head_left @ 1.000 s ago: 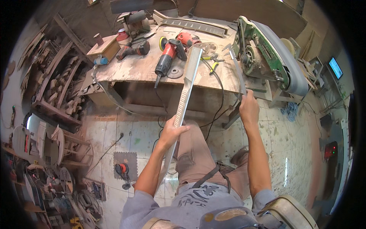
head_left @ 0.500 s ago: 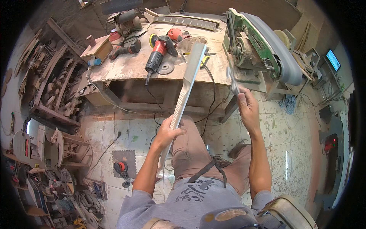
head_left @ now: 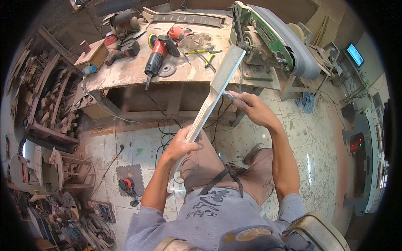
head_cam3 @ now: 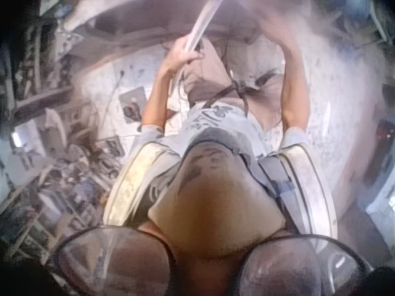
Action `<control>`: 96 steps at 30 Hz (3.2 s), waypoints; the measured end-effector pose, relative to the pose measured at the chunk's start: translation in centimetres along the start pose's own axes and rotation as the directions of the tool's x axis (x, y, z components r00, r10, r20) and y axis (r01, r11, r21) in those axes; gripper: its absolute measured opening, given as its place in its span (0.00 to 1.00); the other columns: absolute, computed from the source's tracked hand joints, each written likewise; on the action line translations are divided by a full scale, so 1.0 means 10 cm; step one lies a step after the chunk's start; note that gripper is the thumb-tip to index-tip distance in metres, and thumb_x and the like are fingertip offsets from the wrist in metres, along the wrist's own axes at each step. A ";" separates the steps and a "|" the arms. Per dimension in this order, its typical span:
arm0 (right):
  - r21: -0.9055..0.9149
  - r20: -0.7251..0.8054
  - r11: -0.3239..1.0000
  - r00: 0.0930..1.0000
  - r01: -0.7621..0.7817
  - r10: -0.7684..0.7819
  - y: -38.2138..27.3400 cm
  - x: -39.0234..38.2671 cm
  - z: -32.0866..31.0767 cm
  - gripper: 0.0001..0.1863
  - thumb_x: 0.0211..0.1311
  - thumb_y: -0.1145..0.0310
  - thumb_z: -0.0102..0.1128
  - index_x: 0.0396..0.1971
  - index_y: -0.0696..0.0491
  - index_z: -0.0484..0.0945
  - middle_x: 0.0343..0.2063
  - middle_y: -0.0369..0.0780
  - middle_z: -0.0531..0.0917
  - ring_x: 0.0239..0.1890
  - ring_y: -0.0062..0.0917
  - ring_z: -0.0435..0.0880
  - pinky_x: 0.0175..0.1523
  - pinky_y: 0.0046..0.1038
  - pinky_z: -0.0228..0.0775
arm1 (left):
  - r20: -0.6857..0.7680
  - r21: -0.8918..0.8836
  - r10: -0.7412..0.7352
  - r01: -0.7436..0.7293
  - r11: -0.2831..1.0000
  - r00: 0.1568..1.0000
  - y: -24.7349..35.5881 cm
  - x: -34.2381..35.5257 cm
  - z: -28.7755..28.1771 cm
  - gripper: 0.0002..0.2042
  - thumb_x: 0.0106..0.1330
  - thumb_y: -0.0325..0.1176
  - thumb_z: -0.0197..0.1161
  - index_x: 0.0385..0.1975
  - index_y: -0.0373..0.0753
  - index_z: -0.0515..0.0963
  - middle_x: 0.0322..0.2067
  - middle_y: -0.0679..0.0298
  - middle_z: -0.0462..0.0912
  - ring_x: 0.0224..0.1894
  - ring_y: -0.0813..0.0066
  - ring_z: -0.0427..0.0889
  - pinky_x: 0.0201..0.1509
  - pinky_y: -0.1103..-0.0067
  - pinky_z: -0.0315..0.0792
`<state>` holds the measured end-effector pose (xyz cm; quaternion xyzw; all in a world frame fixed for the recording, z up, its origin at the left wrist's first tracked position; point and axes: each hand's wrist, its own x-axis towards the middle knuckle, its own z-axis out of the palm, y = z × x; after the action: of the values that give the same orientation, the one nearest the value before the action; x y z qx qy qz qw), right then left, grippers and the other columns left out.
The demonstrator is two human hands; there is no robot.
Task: The person uses a belt sander to shape a piece of wood, then uses a caliper to measure the dimensions of the wood piece.
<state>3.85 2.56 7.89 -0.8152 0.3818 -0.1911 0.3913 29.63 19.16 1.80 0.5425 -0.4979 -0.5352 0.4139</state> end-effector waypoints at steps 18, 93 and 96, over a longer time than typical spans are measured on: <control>0.077 0.010 0.997 1.000 0.002 -0.003 -0.11 0.01 0.01 0.18 0.67 0.62 0.67 0.51 0.57 0.86 0.24 0.46 0.82 0.28 0.22 0.74 0.37 0.31 0.69 | -0.028 0.013 -0.019 0.020 1.000 0.999 -0.23 0.06 0.00 0.19 0.46 0.36 0.72 0.36 0.36 0.76 0.28 0.67 0.75 0.28 0.79 0.74 0.28 0.77 0.69; -0.135 -0.552 0.975 0.804 0.175 -0.221 0.21 0.70 0.83 0.20 0.63 0.66 0.65 0.52 0.59 0.83 0.32 0.51 0.83 0.35 0.49 0.84 0.43 0.43 0.75 | -0.299 0.491 0.220 -0.048 0.870 0.928 -1.14 -0.02 -0.36 0.25 0.53 0.35 0.77 0.47 0.34 0.73 0.47 0.46 0.82 0.50 0.44 0.82 0.52 0.61 0.75; -0.255 -0.615 0.961 0.785 -0.111 -0.073 0.53 1.28 0.49 0.27 0.66 0.72 0.55 0.63 0.68 0.72 0.43 0.61 0.83 0.49 0.56 0.82 0.54 0.46 0.74 | -0.403 0.495 0.246 -0.016 0.869 0.882 -0.79 -0.04 -0.25 0.22 0.59 0.39 0.76 0.44 0.31 0.75 0.37 0.48 0.86 0.41 0.49 0.87 0.46 0.63 0.78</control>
<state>12.49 -7.06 0.89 -0.7499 0.5200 -0.3883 0.1282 32.89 20.60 -5.64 0.7010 -0.5404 -0.2241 0.4079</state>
